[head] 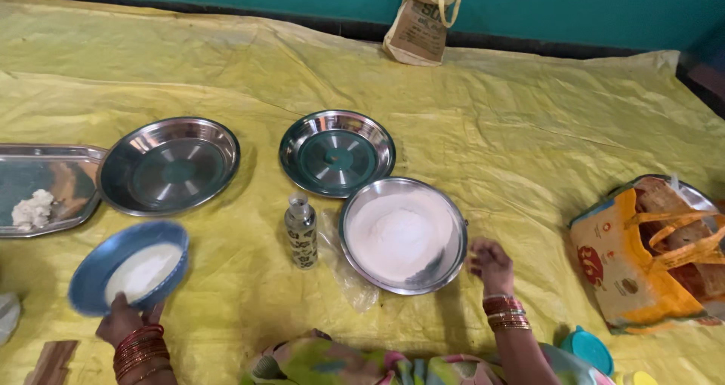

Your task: The person mixes a white powdery substance in a metal bowl by hand, adding liquid from a bottle and a small container, then kneads the mixture into a dough-like consistency.

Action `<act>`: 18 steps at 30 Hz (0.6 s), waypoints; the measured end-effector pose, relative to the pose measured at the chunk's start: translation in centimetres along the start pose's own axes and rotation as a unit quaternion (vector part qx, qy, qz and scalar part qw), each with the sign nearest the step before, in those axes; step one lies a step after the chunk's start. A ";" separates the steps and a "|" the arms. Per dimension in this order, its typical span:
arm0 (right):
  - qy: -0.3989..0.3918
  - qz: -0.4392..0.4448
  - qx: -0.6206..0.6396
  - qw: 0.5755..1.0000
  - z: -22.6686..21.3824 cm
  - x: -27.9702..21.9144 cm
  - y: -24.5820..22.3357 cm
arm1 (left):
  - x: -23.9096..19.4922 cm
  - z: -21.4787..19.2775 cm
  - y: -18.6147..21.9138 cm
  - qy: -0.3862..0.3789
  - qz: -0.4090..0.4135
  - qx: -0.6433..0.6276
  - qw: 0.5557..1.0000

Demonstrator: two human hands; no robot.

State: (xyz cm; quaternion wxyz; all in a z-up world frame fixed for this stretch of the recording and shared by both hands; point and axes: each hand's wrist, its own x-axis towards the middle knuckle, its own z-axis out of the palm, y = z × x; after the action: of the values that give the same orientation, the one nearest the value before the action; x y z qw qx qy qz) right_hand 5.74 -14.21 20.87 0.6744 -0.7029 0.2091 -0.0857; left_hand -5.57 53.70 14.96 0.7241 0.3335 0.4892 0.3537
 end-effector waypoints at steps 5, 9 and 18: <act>0.022 0.076 0.044 0.996 -4.8 2.2 8.6 | 3.9 -1.3 -4.1 0.165 0.036 -0.001 0.986; 0.019 0.092 0.086 0.992 -4.4 3.3 10.9 | 4.7 -0.5 -4.5 0.199 0.043 0.026 0.979; 0.035 -0.086 -0.080 0.992 -1.4 1.7 10.1 | -1.8 8.0 -2.5 0.220 0.114 0.146 0.958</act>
State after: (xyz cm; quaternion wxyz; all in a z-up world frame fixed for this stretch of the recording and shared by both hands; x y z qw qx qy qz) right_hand 4.92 -16.18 10.78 0.5984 -0.7666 0.1776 -0.1509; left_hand 1.95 49.73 16.11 0.4970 0.4034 0.6411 0.4233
